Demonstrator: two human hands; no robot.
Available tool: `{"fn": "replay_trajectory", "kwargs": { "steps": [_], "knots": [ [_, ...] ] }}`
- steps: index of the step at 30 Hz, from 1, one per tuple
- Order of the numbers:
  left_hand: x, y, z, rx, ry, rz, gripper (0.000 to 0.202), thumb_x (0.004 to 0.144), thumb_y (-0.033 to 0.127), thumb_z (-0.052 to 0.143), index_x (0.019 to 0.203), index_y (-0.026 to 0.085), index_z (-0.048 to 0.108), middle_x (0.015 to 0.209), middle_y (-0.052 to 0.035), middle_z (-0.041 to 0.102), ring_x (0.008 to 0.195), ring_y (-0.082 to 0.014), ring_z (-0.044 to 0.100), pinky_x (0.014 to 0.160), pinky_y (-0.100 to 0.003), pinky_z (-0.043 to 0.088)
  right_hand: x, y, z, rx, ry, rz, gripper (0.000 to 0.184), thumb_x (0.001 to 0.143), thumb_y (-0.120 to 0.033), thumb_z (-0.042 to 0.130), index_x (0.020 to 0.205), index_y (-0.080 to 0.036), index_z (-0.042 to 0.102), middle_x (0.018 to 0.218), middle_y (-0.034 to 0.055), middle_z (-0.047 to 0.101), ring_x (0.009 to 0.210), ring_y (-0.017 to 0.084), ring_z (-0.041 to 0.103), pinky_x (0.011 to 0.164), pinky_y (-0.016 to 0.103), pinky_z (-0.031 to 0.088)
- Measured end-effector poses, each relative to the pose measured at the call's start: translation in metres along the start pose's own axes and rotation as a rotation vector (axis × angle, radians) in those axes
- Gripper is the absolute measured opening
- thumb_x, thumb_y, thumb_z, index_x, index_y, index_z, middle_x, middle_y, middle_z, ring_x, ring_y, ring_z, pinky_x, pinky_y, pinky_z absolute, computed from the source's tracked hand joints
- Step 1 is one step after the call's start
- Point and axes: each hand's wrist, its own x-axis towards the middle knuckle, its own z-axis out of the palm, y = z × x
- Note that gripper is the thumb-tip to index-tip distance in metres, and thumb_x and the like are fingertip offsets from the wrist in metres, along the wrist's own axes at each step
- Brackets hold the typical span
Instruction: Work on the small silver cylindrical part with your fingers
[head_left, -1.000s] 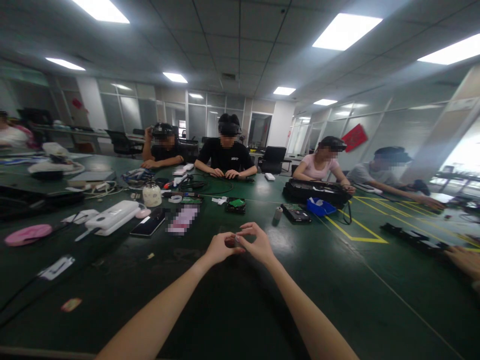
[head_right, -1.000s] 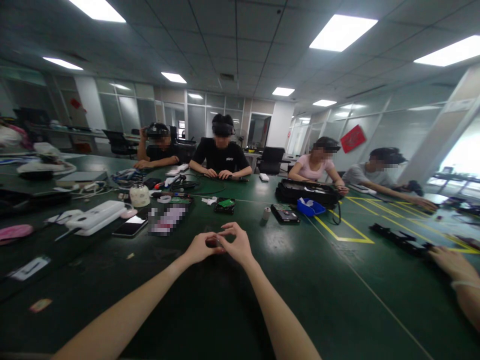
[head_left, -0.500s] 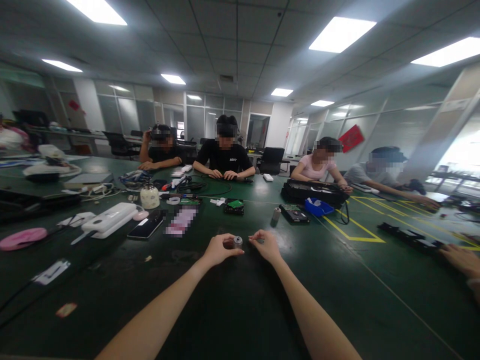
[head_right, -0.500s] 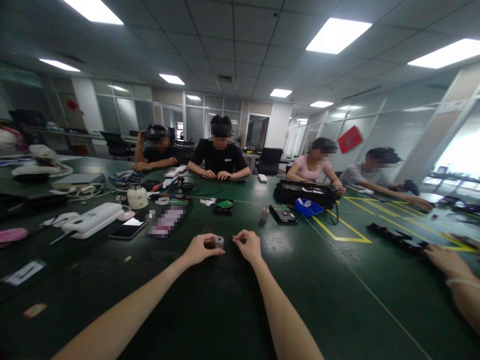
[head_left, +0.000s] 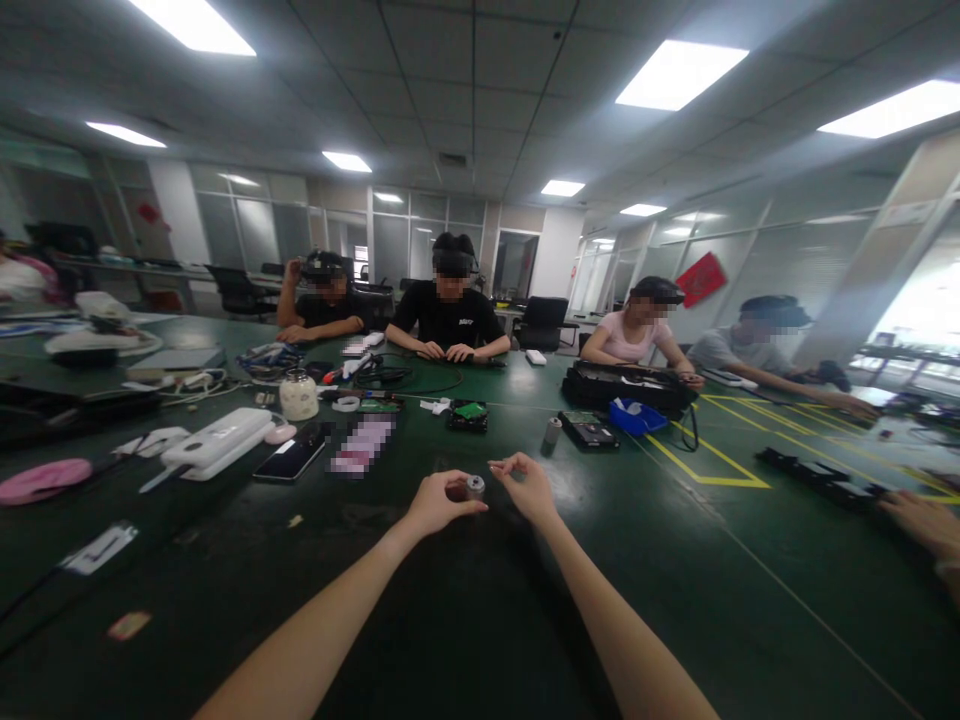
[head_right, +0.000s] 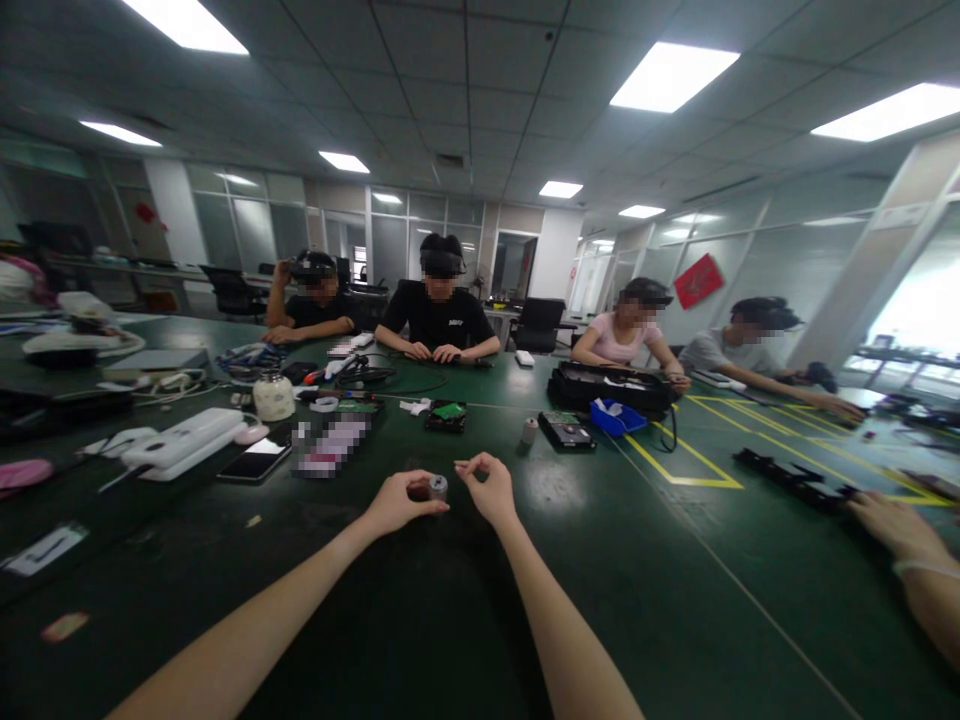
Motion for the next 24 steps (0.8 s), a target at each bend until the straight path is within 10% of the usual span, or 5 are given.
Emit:
{"fn": "replay_trajectory", "kwargs": {
  "steps": [11, 18, 24],
  "knots": [
    [0.001, -0.001, -0.002, 0.071, -0.002, 0.023, 0.041, 0.058, 0.030, 0.082, 0.094, 0.016, 0.070, 0.087, -0.0064, 0.075, 0.082, -0.0230, 0.069, 0.076, -0.030, 0.053, -0.011, -0.033, 0.014, -0.150, -0.113, -0.178, 0.015, 0.074, -0.012, 0.055, 0.064, -0.023, 0.055, 0.075, 0.0007, 0.069, 0.085, 0.021, 0.066, 0.082, 0.036, 0.047],
    [0.000, 0.002, 0.000, 0.003, -0.015, -0.018, 0.044, 0.055, 0.030, 0.084, 0.094, 0.016, 0.070, 0.090, -0.0067, 0.075, 0.084, -0.0226, 0.070, 0.077, -0.029, 0.053, -0.006, -0.034, 0.009, -0.228, 0.144, -0.072, 0.017, 0.076, -0.036, 0.064, 0.079, -0.023, 0.055, 0.057, -0.0028, 0.062, 0.062, 0.019, 0.064, 0.073, 0.034, 0.049],
    [0.000, -0.001, 0.000, -0.018, -0.008, -0.012, 0.043, 0.055, 0.030, 0.084, 0.093, 0.015, 0.070, 0.084, -0.0063, 0.075, 0.080, -0.0222, 0.070, 0.074, -0.028, 0.052, -0.008, -0.035, 0.008, -0.155, 0.033, -0.186, 0.013, 0.075, -0.029, 0.065, 0.083, -0.021, 0.059, 0.085, 0.0036, 0.070, 0.083, 0.021, 0.067, 0.080, 0.034, 0.048]
  ]
}}
